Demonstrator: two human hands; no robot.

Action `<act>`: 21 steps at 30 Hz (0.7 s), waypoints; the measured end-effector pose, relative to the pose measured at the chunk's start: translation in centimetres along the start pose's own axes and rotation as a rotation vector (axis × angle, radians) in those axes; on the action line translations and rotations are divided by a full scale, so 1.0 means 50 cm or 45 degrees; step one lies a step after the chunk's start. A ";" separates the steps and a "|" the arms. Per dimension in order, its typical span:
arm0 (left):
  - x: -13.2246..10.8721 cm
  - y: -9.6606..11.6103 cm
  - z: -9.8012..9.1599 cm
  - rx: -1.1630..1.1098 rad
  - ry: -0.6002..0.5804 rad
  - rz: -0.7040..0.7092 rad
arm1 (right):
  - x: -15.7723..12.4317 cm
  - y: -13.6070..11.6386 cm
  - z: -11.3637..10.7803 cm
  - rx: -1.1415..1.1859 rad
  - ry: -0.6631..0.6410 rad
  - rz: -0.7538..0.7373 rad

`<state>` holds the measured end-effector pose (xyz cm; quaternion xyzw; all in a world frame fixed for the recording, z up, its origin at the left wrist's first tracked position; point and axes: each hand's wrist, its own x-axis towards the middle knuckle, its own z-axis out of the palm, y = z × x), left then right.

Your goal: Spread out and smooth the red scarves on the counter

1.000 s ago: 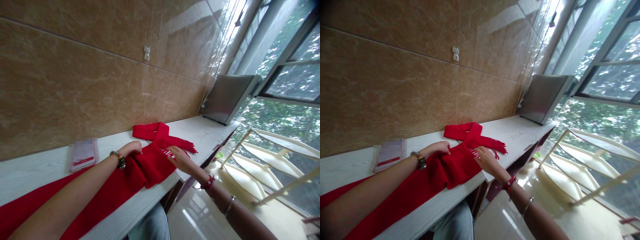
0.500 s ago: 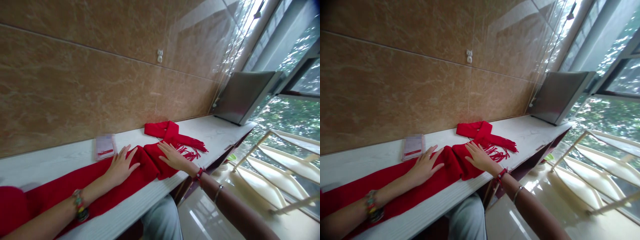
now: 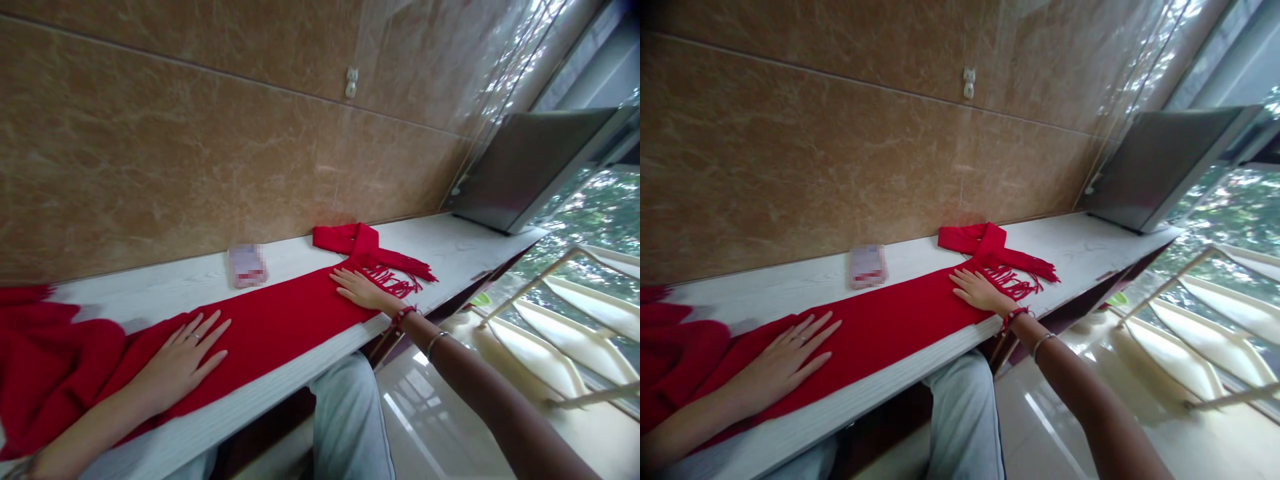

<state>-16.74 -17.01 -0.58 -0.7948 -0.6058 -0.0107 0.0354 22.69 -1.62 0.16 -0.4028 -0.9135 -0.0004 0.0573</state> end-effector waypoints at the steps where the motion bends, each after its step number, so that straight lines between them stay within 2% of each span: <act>1: 0.001 0.000 -0.001 -0.005 -0.017 -0.008 | 0.000 -0.001 0.000 0.002 -0.007 0.002; 4: 0.017 0.002 -0.019 -0.020 -0.140 -0.031 | 0.001 -0.003 -0.007 0.028 -0.018 0.010; 6: 0.038 0.021 -0.046 -0.030 -0.206 -0.012 | -0.002 -0.002 -0.019 0.058 -0.002 0.004; 8: 0.068 0.064 -0.078 -0.051 -0.183 0.052 | -0.009 -0.001 -0.034 0.086 0.042 -0.007; 10: 0.105 0.127 -0.104 -0.125 -0.108 0.174 | -0.023 0.002 -0.045 0.093 0.080 -0.015; 12: 0.145 0.189 -0.113 -0.175 -0.105 0.286 | -0.042 0.005 -0.045 0.078 0.060 -0.024; 14: 0.182 0.232 -0.101 -0.189 -0.080 0.354 | -0.064 0.010 -0.034 0.051 0.013 -0.025; 16: 0.210 0.249 -0.073 -0.197 -0.061 0.355 | -0.082 0.015 -0.020 0.022 -0.010 -0.018; 19: 0.229 0.238 -0.031 -0.194 -0.065 0.319 | -0.088 0.019 -0.014 -0.001 -0.030 -0.017; 21: 0.231 0.229 -0.021 -0.192 -0.072 0.317 | -0.069 0.014 -0.027 0.005 -0.050 -0.017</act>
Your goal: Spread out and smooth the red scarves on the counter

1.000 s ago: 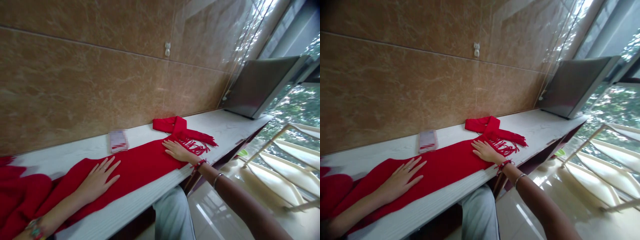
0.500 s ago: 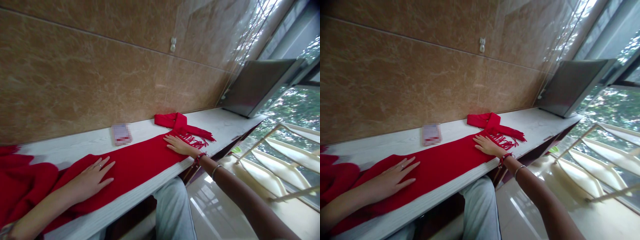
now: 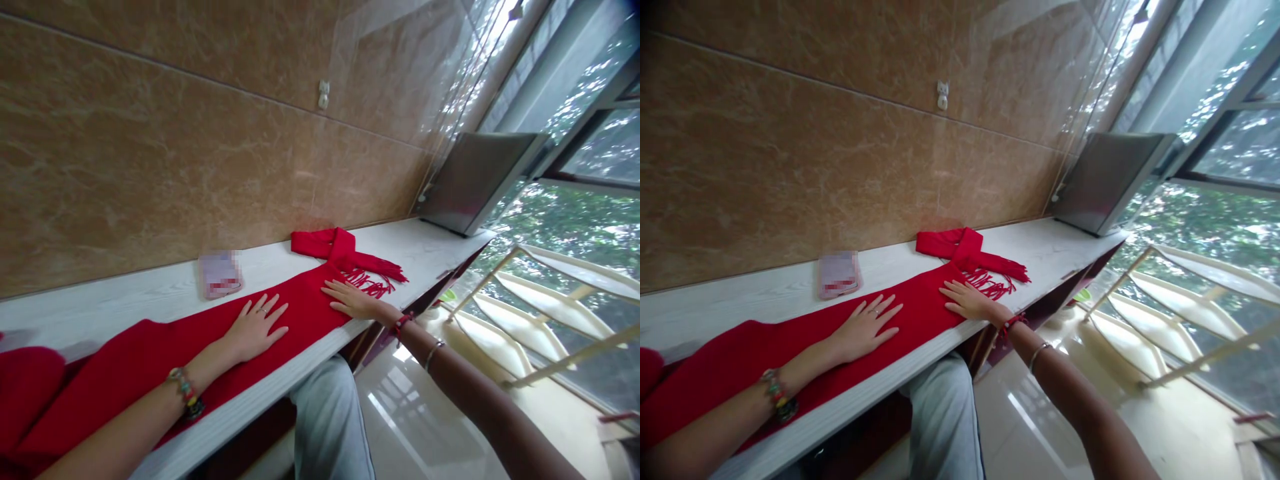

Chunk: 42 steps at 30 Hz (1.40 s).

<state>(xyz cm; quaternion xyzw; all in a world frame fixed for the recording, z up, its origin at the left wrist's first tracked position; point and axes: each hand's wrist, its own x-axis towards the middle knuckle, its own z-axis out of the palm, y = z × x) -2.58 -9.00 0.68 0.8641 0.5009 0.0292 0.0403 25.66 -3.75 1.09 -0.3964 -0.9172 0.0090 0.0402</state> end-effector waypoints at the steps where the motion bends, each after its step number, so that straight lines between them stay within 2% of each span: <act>1: 0.000 -0.001 -0.002 -0.002 -0.018 0.001 | 0.016 -0.005 -0.010 0.003 0.020 0.007; 5: 0.013 0.013 -0.024 0.003 -0.017 -0.077 | 0.101 -0.038 -0.037 -0.051 0.250 -0.002; 7: 0.018 0.015 -0.027 0.029 0.028 -0.127 | 0.136 -0.048 -0.027 -0.086 0.228 -0.021; 9: 0.015 0.006 -0.021 0.048 0.037 -0.158 | 0.156 -0.049 -0.004 -0.094 0.132 -0.001; 11: 0.005 -0.007 -0.010 0.050 0.035 -0.174 | 0.164 -0.043 0.021 -0.091 0.085 0.019; 15: -0.023 -0.022 -0.002 0.028 0.026 -0.189 | 0.163 -0.025 0.045 -0.118 0.107 -0.006; 20: -0.073 -0.037 -0.032 0.001 -0.096 -0.217 | 0.159 -0.024 0.040 -0.109 0.057 0.053; 22: -0.107 -0.065 -0.054 0.052 -0.070 -0.243 | 0.164 -0.039 0.029 -0.098 0.058 0.067; 24: -0.146 -0.113 -0.077 0.105 0.004 -0.304 | 0.180 -0.072 0.015 -0.047 0.093 0.066; 28: -0.231 -0.249 -0.111 0.080 0.181 -0.455 | 0.246 -0.201 -0.008 0.151 0.134 -0.121; 31: -0.304 -0.338 -0.103 0.061 0.256 -0.537 | 0.297 -0.317 -0.005 0.192 0.154 -0.338; 34: -0.385 -0.389 -0.066 0.085 0.202 -0.618 | 0.321 -0.397 0.015 0.189 0.226 -0.511; 38: -0.480 -0.431 -0.011 0.306 0.261 -0.587 | 0.320 -0.428 0.046 0.192 0.192 -0.726; 42: -0.558 -0.468 -0.007 0.482 0.282 -0.560 | 0.316 -0.421 0.057 0.209 0.123 -0.757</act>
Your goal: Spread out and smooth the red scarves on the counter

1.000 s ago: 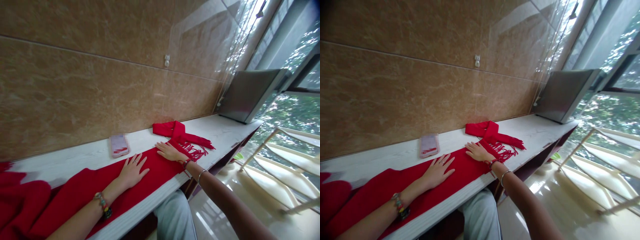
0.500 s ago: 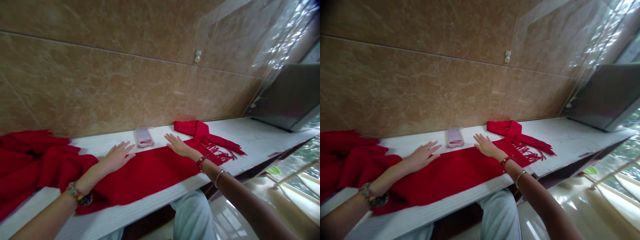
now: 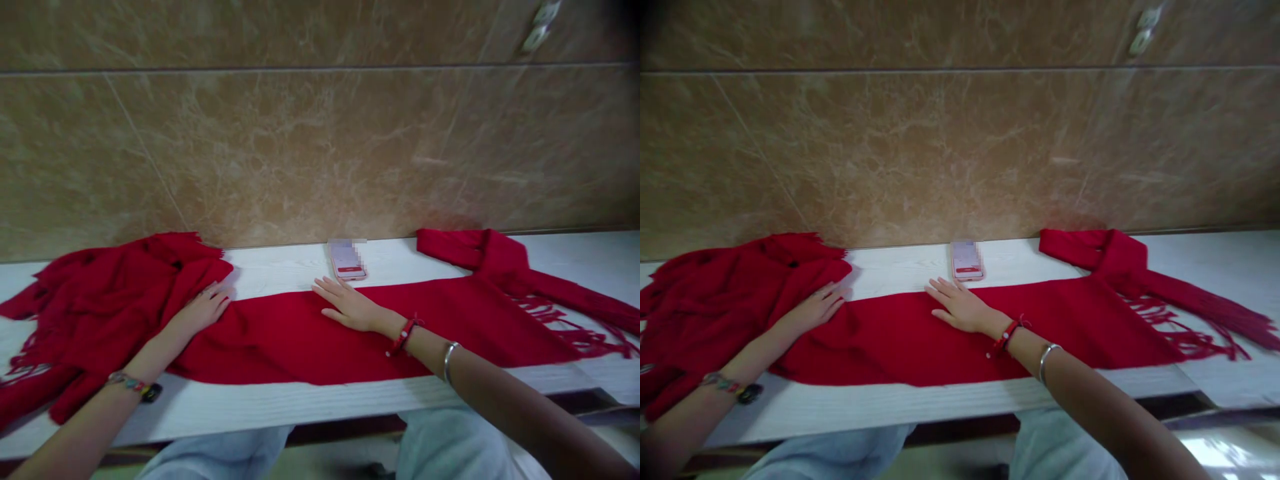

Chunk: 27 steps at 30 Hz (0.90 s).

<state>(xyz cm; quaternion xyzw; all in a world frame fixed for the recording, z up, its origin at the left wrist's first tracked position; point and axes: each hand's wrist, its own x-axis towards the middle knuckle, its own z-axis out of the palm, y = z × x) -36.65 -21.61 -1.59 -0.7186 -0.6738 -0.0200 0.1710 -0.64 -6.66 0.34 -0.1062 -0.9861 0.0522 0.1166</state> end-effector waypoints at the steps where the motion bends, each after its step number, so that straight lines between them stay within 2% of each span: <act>1: -0.010 -0.013 -0.006 0.009 -0.001 -0.009 | -0.001 0.001 0.000 0.007 -0.006 0.005; 4: -0.026 -0.029 -0.038 0.051 0.014 -0.013 | 0.000 0.003 0.000 0.023 -0.014 -0.008; 6: -0.018 -0.010 -0.064 0.065 0.017 0.019 | 0.002 0.004 0.002 0.027 -0.004 -0.014; 8: 0.002 0.037 -0.094 0.037 0.037 0.046 | 0.002 0.005 0.004 0.029 0.009 -0.013; 11: 0.037 0.141 -0.143 -0.080 0.080 0.150 | 0.003 0.007 0.005 0.026 0.038 0.004; 14: 0.051 0.240 -0.187 -0.218 -0.050 0.359 | 0.003 0.008 0.002 0.028 0.064 0.020; 16: 0.046 0.277 -0.202 -0.315 -0.213 0.497 | 0.003 0.008 0.000 0.034 0.069 0.023; 19: 0.029 0.281 -0.193 -0.396 -0.347 0.579 | 0.002 0.009 -0.001 0.037 0.071 0.032; 23: 0.010 0.242 -0.166 -0.430 -0.338 0.474 | 0.002 0.011 0.007 0.041 0.083 0.037; 27: 0.015 0.238 -0.177 -0.454 -0.332 0.418 | 0.003 0.011 0.005 0.060 0.149 -0.003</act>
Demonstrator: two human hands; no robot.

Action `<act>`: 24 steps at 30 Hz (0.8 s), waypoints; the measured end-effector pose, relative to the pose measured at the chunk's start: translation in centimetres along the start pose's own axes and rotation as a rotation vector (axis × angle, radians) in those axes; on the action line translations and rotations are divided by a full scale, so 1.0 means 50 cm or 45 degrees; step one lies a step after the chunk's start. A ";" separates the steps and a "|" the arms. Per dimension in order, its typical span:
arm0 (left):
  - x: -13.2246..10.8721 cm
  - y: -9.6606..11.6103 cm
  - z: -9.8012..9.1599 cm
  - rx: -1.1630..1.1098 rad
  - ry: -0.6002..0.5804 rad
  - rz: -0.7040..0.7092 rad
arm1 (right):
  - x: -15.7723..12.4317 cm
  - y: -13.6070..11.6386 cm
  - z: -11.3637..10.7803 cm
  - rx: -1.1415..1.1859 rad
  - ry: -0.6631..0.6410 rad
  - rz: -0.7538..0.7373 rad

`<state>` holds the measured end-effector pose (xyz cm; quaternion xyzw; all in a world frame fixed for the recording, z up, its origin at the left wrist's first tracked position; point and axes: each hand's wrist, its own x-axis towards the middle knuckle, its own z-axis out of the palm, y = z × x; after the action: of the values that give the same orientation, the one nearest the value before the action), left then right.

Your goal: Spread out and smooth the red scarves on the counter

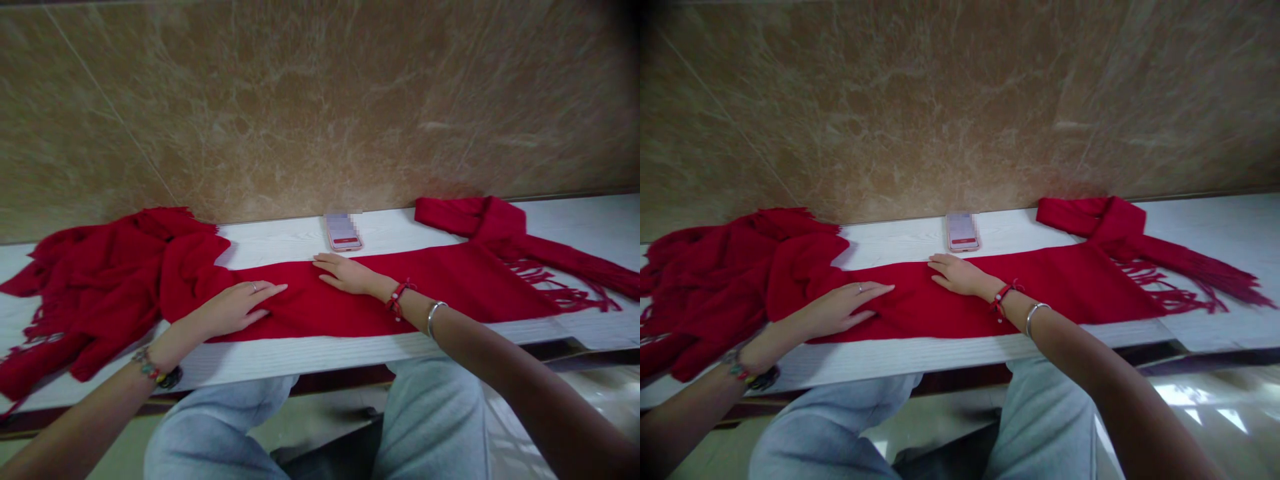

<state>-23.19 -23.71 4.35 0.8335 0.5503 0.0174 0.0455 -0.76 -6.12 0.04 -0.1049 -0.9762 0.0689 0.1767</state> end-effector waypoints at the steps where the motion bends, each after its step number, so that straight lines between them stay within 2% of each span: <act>1: 0.008 0.004 -0.006 -0.011 -0.004 0.011 | 0.000 -0.002 -0.007 0.018 0.027 -0.021; 5: 0.064 -0.002 -0.023 -0.142 -0.059 0.027 | -0.008 -0.021 -0.063 0.241 0.033 -0.106; 8: 0.111 -0.033 -0.029 -0.236 -0.147 0.002 | -0.028 -0.042 -0.106 0.442 -0.139 -0.105; 11: 0.135 -0.050 -0.035 -0.259 -0.237 0.023 | -0.050 -0.058 -0.124 0.527 -0.338 -0.078; 15: 0.116 -0.026 -0.038 -0.244 -0.169 0.056 | -0.063 -0.068 -0.121 0.506 -0.426 -0.082; 21: 0.091 0.017 -0.038 -0.044 -0.052 0.131 | -0.067 -0.056 -0.116 0.495 -0.228 0.060; 24: 0.091 0.025 -0.046 0.043 -0.057 0.126 | -0.076 -0.050 -0.126 0.515 -0.319 0.163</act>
<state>-20.45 -19.87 6.65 0.8606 0.5074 -0.0082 0.0426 4.53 -8.79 5.03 -0.1198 -0.9483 0.2863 0.0669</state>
